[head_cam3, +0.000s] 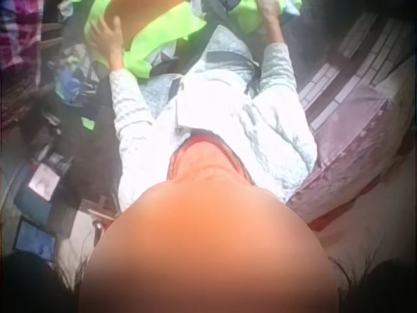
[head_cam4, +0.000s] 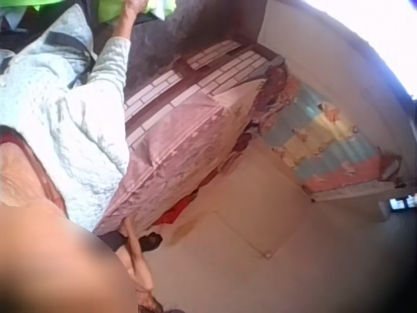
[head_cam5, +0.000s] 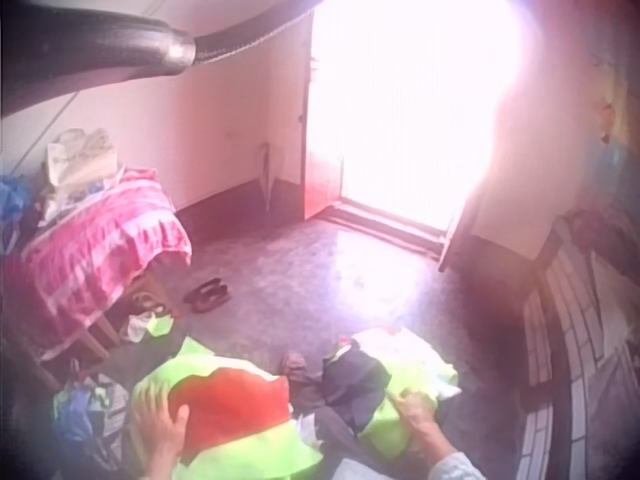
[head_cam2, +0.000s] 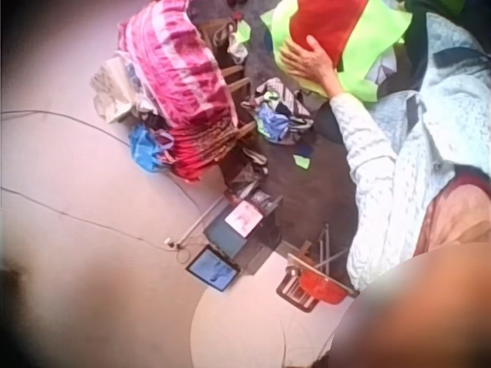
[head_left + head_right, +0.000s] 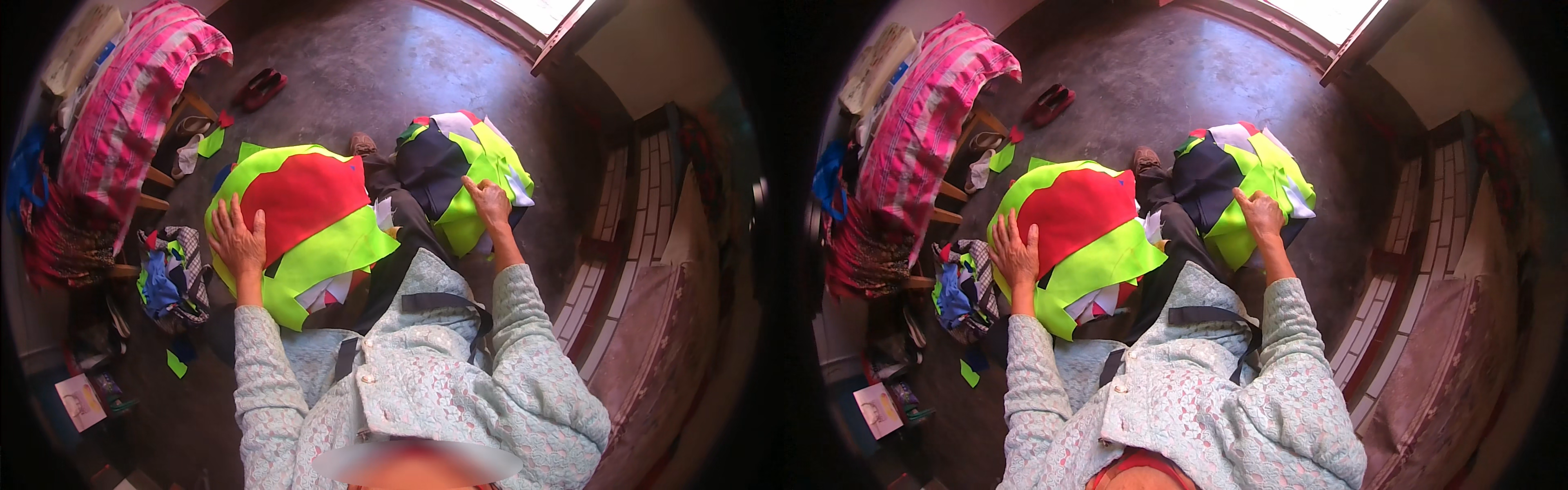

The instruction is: The person sits on the floor and sorts colorful fabric pieces by picking them up, inspecting them, and placing them into two separate piles. The person handles green, red, black, white, and gray pieces repeatedly, moving them between piles.

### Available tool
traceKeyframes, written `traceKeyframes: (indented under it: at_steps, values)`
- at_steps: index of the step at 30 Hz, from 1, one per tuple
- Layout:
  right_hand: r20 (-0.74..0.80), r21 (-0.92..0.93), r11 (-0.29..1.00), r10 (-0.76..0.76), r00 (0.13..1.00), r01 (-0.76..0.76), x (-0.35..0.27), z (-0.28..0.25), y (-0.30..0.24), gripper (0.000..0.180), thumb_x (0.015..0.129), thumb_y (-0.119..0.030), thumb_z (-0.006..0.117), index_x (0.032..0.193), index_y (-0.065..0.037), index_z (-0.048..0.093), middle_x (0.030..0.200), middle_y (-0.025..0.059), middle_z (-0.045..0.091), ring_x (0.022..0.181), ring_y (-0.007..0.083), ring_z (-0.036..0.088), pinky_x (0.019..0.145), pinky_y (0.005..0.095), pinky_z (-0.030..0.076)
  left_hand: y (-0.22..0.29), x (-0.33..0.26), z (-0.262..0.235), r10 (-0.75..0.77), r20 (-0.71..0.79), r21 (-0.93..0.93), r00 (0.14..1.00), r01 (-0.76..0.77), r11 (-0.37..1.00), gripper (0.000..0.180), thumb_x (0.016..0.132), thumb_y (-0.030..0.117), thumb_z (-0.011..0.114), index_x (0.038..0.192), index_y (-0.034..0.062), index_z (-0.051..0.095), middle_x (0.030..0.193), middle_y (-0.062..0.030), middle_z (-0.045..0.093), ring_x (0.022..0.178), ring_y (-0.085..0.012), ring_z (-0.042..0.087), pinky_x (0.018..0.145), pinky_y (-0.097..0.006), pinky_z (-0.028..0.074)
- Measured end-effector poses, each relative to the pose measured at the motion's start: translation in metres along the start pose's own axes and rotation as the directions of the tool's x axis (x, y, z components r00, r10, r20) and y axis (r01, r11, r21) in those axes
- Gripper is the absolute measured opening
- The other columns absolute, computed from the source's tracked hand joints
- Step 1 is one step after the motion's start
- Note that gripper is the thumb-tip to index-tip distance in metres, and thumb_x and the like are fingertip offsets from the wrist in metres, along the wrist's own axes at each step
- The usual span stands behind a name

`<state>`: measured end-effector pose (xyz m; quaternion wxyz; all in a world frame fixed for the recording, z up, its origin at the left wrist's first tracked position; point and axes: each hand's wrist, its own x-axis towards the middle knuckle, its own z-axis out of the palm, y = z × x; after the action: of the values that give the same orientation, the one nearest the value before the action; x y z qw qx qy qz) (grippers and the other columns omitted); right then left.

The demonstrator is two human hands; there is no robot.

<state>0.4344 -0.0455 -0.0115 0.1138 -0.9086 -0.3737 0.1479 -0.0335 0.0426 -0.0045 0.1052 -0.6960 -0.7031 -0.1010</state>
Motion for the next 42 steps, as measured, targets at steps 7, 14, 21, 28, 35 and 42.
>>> traceKeyframes:
  at_steps: [7,14,21,28,35,42]
  values:
    - [-0.041,-0.135,0.989,-0.068,0.997,0.062,0.017,0.019,-0.008,0.048,0.077,-0.051,0.065,0.088,-0.005,0.072,0.09,0.0174,0.071,0.086,0.0357,0.069,0.077,0.0462,0.053,0.003,0.001,-0.003,-0.009,0.022,0.004,1.0,0.009,1.0,0.064,0.093,0.058,0.045,0.146,0.0229,0.038,0.15,-0.0088,0.037,0.141,-0.0284,0.031,0.108,-0.058,0.026]
    - [-0.052,0.599,0.8,0.059,0.997,-0.016,0.002,0.001,0.007,0.021,0.079,-0.02,0.069,0.081,0.0,0.065,0.069,0.0059,0.063,0.062,0.0104,0.061,0.062,0.0241,0.049,0.0,-0.001,-0.002,0.004,-0.041,0.038,0.999,-0.002,0.999,0.063,0.093,0.058,0.046,0.144,0.0221,0.04,0.148,-0.0089,0.04,0.139,-0.0285,0.034,0.108,-0.056,0.028]
    - [0.056,0.931,0.357,0.057,0.997,-0.072,-0.065,0.013,0.075,0.017,0.088,-0.022,0.064,0.084,-0.006,0.062,0.068,0.0019,0.061,0.056,0.0122,0.057,0.052,0.0267,0.046,0.001,-0.001,0.002,0.025,-0.065,0.054,0.998,-0.022,0.998,0.062,0.093,0.058,0.045,0.144,0.0226,0.041,0.147,-0.0083,0.041,0.137,-0.0275,0.036,0.106,-0.056,0.03]
    - [0.28,0.96,-0.062,0.228,0.932,-0.273,-0.106,0.023,0.132,0.009,0.089,-0.017,0.06,0.084,-0.011,0.057,0.079,0.0012,0.062,0.069,0.0145,0.061,0.066,0.0316,0.051,-0.001,0.0,0.007,0.016,-0.061,0.021,0.998,-0.015,1.0,0.063,0.092,0.059,0.046,0.144,0.0255,0.04,0.148,-0.0072,0.04,0.138,-0.0277,0.035,0.107,-0.058,0.029]
    - [0.023,0.997,-0.073,-0.095,0.995,-0.03,-0.089,-0.037,0.091,0.003,0.086,-0.008,0.056,0.087,-0.006,0.057,0.089,0.0074,0.065,0.081,0.0172,0.063,0.077,0.0323,0.052,-0.004,-0.003,0.005,-0.015,-0.048,0.003,0.999,0.015,1.0,0.063,0.09,0.058,0.049,0.142,0.0229,0.044,0.147,-0.0088,0.041,0.138,-0.0296,0.035,0.106,-0.061,0.029]
    - [-0.198,0.98,-0.087,-0.253,0.947,0.182,-0.079,-0.064,-0.015,0.016,0.09,-0.009,0.054,0.102,-0.002,0.061,0.095,0.0052,0.064,0.086,0.0134,0.061,0.079,0.0273,0.048,0.007,-0.001,-0.002,-0.01,-0.093,-0.098,0.996,0.001,0.995,0.064,0.088,0.057,0.052,0.14,0.0199,0.046,0.146,-0.0109,0.042,0.137,-0.0324,0.035,0.108,-0.062,0.026]
